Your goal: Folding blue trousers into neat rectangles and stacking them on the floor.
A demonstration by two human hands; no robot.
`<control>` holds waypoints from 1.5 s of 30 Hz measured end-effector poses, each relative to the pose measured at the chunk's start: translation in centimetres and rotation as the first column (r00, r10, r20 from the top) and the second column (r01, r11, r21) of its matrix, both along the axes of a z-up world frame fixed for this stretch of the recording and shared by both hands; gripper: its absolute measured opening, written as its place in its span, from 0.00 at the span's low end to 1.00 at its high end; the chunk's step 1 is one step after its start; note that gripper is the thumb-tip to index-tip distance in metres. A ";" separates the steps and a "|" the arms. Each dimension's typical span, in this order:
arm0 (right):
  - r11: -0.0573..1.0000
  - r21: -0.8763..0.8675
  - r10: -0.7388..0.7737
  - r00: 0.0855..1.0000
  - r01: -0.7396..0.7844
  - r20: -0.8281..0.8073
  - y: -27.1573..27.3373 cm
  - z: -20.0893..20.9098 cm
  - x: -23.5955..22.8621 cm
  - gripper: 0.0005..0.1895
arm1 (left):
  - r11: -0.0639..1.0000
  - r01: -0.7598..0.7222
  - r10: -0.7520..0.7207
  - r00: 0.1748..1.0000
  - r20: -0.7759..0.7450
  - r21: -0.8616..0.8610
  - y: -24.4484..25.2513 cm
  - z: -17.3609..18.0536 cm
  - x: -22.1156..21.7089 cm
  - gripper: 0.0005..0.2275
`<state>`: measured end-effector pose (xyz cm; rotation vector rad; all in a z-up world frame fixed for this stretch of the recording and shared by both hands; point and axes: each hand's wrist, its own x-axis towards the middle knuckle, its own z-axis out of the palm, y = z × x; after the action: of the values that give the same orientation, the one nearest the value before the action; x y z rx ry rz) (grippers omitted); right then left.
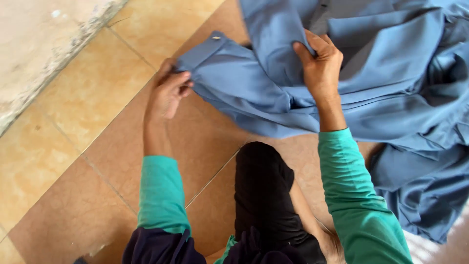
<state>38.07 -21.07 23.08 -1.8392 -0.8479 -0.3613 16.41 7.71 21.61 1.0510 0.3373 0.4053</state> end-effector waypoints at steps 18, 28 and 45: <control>0.711 -0.389 0.568 0.804 -0.587 -0.175 21.2 -21.9 -32.3 0.18 | 0.220 -0.939 0.861 0.314 -0.401 -0.264 7.5 -26.8 -33.7 0.22; 0.309 -0.848 0.750 0.659 -0.431 -0.062 18.3 -26.6 -37.0 0.36 | 0.334 -0.911 0.726 0.413 -0.550 -0.243 -0.8 -24.7 -28.1 0.42; 0.782 -0.525 0.595 0.654 -0.336 0.467 20.0 -32.4 -38.3 0.13 | 0.078 -0.976 0.682 -0.098 -0.725 0.205 1.0 -28.2 -36.5 0.36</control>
<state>-0.23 -1.09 -9.30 -1.7649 -1.9560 -0.4801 -20.10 8.73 -6.62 0.2795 1.8807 1.1117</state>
